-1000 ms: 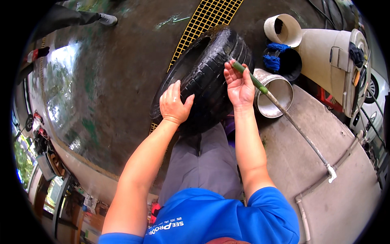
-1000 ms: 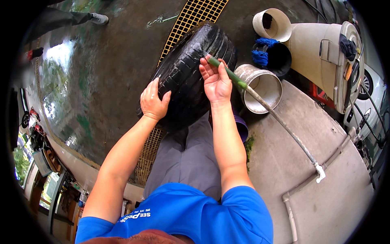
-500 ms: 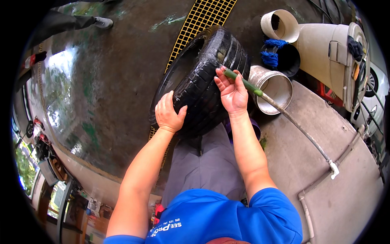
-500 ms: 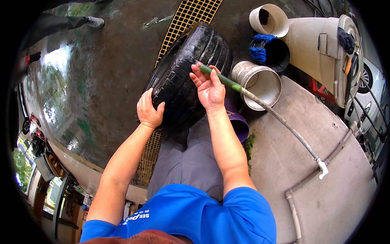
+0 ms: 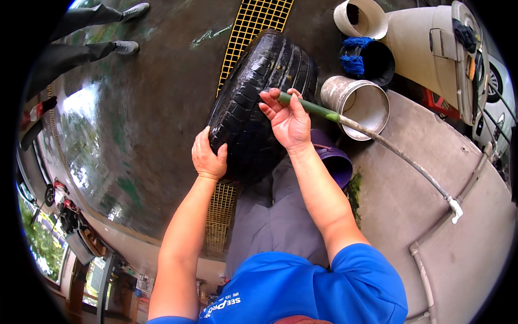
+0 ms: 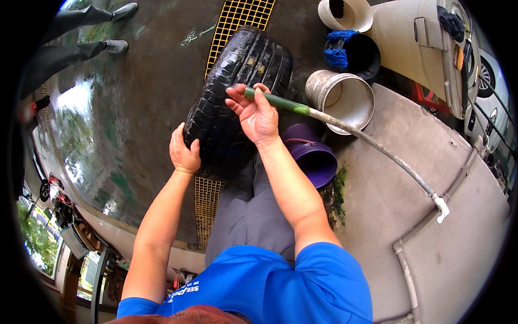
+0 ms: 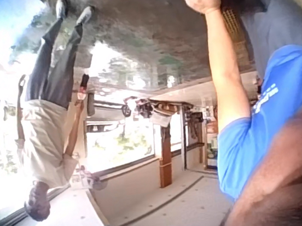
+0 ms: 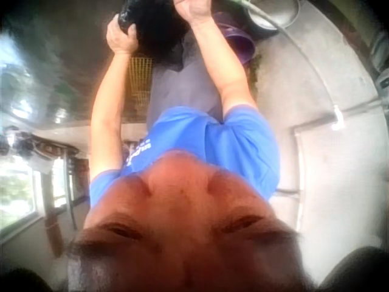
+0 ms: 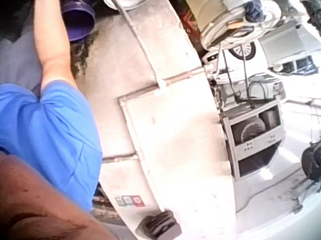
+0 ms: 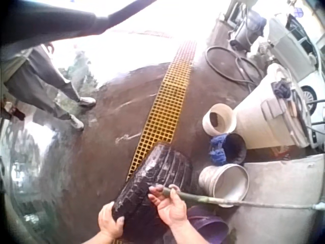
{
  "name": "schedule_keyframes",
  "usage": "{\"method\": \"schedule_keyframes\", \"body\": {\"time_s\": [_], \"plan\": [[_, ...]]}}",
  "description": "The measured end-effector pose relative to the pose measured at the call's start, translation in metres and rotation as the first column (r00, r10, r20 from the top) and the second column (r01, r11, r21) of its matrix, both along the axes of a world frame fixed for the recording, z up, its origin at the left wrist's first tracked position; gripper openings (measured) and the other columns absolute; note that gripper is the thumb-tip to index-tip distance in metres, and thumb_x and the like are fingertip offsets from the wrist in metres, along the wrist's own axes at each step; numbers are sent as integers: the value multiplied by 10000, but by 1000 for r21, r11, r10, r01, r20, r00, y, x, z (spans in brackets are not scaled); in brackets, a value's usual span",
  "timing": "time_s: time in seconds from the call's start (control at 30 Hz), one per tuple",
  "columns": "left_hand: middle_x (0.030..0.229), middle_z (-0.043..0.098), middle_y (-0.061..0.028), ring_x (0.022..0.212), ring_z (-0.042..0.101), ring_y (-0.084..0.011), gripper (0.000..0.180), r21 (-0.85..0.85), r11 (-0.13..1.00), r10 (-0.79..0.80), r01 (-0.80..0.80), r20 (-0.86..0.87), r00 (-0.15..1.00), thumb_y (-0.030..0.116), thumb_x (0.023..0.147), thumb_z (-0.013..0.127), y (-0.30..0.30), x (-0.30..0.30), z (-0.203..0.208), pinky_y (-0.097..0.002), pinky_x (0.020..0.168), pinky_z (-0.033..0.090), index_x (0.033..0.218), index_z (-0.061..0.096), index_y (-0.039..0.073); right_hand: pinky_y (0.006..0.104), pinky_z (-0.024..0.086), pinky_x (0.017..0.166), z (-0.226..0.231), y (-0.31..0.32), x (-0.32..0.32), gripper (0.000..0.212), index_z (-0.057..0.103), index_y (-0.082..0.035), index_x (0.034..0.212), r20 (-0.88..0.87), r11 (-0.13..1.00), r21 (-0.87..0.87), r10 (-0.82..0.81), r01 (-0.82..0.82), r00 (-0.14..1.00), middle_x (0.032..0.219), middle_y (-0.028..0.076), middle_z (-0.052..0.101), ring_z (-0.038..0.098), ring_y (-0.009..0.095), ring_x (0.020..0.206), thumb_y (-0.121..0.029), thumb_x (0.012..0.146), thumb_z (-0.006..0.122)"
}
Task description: The person uses a hose to spray water on a car tire, rotating it to clean the tread and sidewalls. After rinsing, the person inspects the tire by running their hands over the surface and rolling it on the floor.
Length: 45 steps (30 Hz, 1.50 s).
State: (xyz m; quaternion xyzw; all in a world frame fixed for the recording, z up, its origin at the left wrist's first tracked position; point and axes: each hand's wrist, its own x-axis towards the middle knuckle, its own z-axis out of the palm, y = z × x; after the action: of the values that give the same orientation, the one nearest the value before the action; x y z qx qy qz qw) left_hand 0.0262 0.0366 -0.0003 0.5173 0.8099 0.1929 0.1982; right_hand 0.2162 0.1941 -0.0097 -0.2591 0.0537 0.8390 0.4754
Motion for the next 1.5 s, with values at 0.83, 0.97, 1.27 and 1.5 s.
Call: {"method": "schedule_keyframes", "body": {"time_s": [0.83, 0.97, 1.27, 1.5], "plan": [[1226, 589, -247, 1130, 581, -416, 865, -65, 996, 62, -54, 132, 989, 710, 921, 277, -53, -85, -14, -439, 950, 451, 1351, 465, -17, 471, 546, 923, -95, 44, 55, 151, 610, -56, 1005, 174, 948, -194, -219, 252, 960, 1060, 201, 672, 656, 374, 1038, -171, 1002, 511], [1227, 592, -249, 1135, 581, -425, 893, -126, 991, 65, -51, 107, 992, 734, 913, 232, -67, -92, -11, -443, 948, 453, 1375, 446, 1, 457, 559, 903, -109, 44, 56, 126, 587, -30, 984, 223, 942, -199, -226, 271, 948, 1040, 203, 674, 669, 366, 1008, -135, 994, 518], [1376, 514, -209, 1238, 531, -326, 623, -70, 991, 122, -118, 49, 991, 410, 997, 459, -68, -76, 13, -409, 1026, 412, 1445, 375, -15, 452, 562, 895, -109, 37, 55, 93, 588, -7, 996, 227, 946, -187, -221, 265, 948, 1032, 203, 672, 668, 375, 997, -87, 963, 553], [1243, 616, -229, 1152, 585, -385, 535, -328, 933, 106, -151, -152, 983, 453, 994, 430, 84, -11, 12, -431, 958, 459, 1330, 546, 53, 428, 564, 896, -114, 26, 53, 110, 585, 5, 1000, 255, 944, -186, -223, 274, 941, 1021, 214, 671, 661, 373, 1013, -88, 965, 539]]}}
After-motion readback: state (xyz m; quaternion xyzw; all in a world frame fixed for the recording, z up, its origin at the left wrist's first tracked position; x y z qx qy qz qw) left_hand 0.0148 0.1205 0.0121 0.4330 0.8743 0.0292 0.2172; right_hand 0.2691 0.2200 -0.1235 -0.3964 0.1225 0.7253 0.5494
